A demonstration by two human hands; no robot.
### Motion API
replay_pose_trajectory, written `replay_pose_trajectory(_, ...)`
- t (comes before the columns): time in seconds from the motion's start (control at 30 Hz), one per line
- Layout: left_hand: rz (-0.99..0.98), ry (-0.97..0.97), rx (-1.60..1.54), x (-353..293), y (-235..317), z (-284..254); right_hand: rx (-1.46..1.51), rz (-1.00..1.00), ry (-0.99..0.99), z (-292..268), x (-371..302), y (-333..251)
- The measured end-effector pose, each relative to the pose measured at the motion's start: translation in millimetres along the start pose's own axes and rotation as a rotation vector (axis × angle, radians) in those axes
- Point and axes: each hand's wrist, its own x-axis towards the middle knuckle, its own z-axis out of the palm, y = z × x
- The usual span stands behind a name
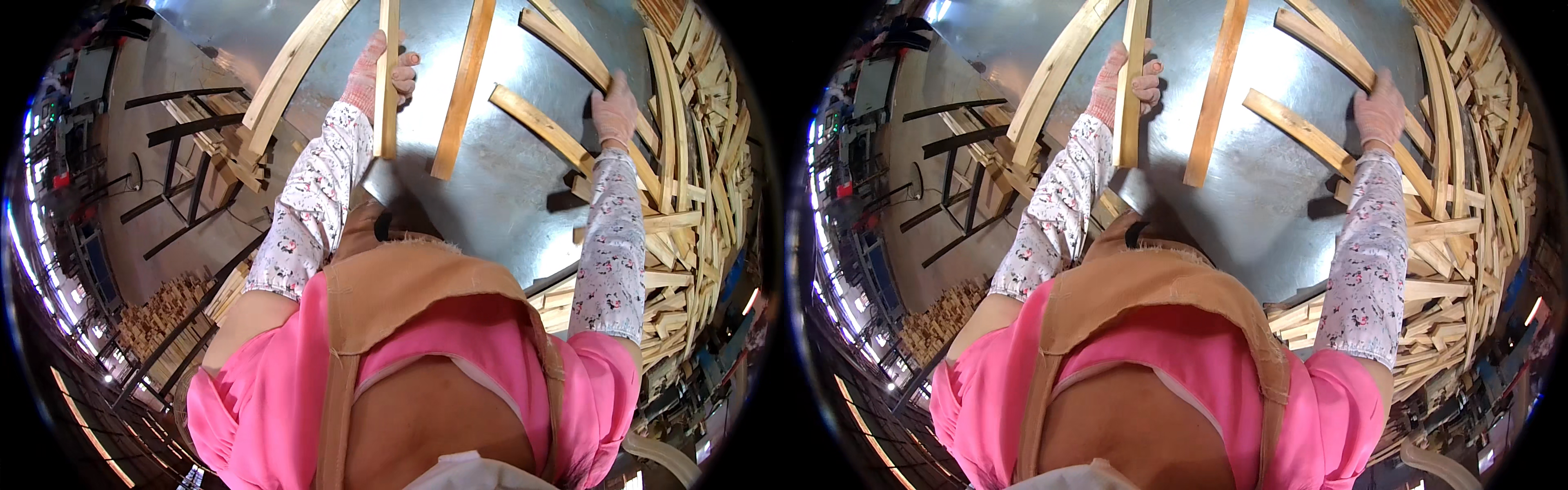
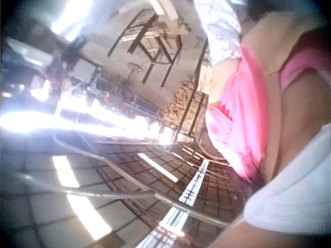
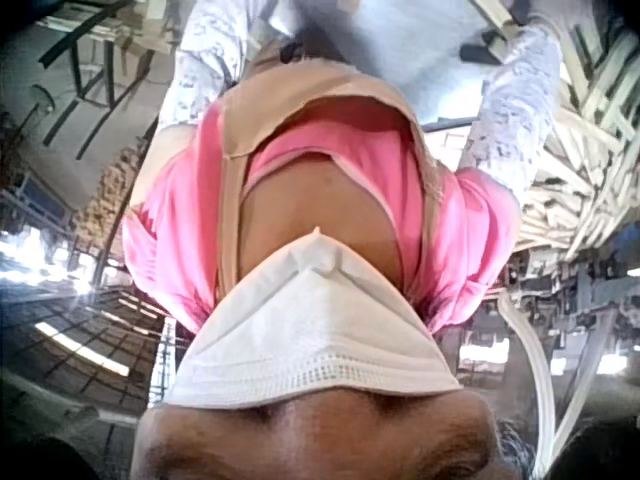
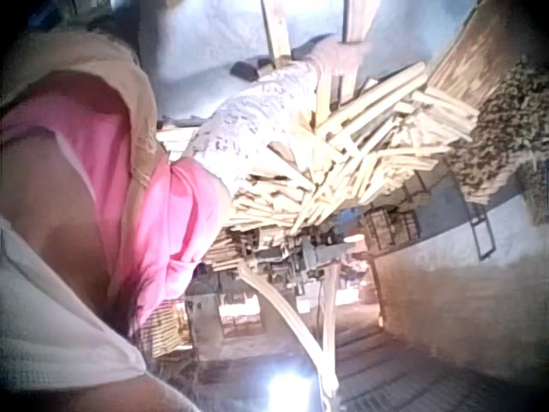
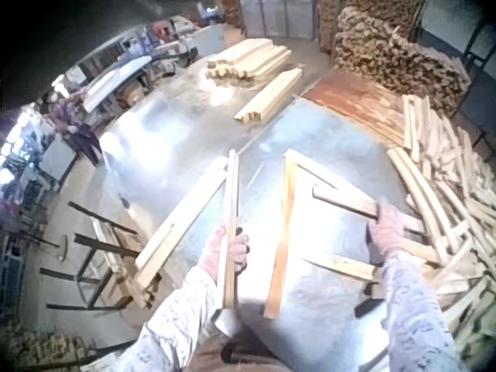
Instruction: The person sorts wooden slats on a metal table, picking them up from a disorganized pile and arranging them into neat stacks. The person handles the wood by hand, repeatedly moving pieces from the right side of the table to the left side to create organized piles.
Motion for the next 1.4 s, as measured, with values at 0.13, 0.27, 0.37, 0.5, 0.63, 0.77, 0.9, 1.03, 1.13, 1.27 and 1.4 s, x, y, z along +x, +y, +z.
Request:
replay_pose_trajectory(0.13,-0.093,-0.188,-0.068,-7.1,20.2,3.2,-0.282,0.076,-0.196,-29.0,9.1,3.8)
replay_pose_trajectory(0.27,-0.126,-0.151,0.022,7.7,46.2,-12.2,-0.189,-0.039,-0.167,-63.0,17.7,-3.9)
replay_pose_trajectory(0.37,-0.097,-0.085,0.118,13.7,68.3,-27.3,0.124,-0.123,0.122,-104.1,23.2,-50.1)
replay_pose_trajectory(0.5,-0.025,-0.035,0.320,12.5,93.0,-26.6,0.645,-0.027,0.157,-168.4,29.0,-149.1)
replay_pose_trajectory(0.63,-0.015,0.023,0.446,-5.0,133.6,-26.0,0.692,0.258,-0.071,-112.1,7.6,-280.6)
replay_pose_trajectory(0.77,0.028,0.042,0.528,-22.6,174.1,-36.5,0.374,-0.248,-0.401,19.8,-95.7,-435.6)
replay_pose_trajectory(0.9,-0.010,0.132,0.522,-42.7,209.0,-91.1,0.511,-0.313,-0.502,1.8,-114.0,-505.1)
replay_pose_trajectory(1.03,-0.016,0.247,0.492,-73.9,224.1,-97.5,0.337,-0.009,-0.236,-62.4,-94.7,-423.6)
replay_pose_trajectory(1.13,0.008,0.145,0.493,-67.2,228.8,-106.3,0.153,0.296,0.026,-21.7,-130.5,-325.0)
replay_pose_trajectory(1.27,-0.006,0.115,0.499,-51.4,224.4,-95.7,0.483,0.381,-0.219,-20.0,-131.4,-343.5)
replay_pose_trajectory(1.4,-0.030,-0.020,0.419,-15.1,208.7,-59.8,0.558,0.150,-0.546,-28.6,-135.7,-463.2)
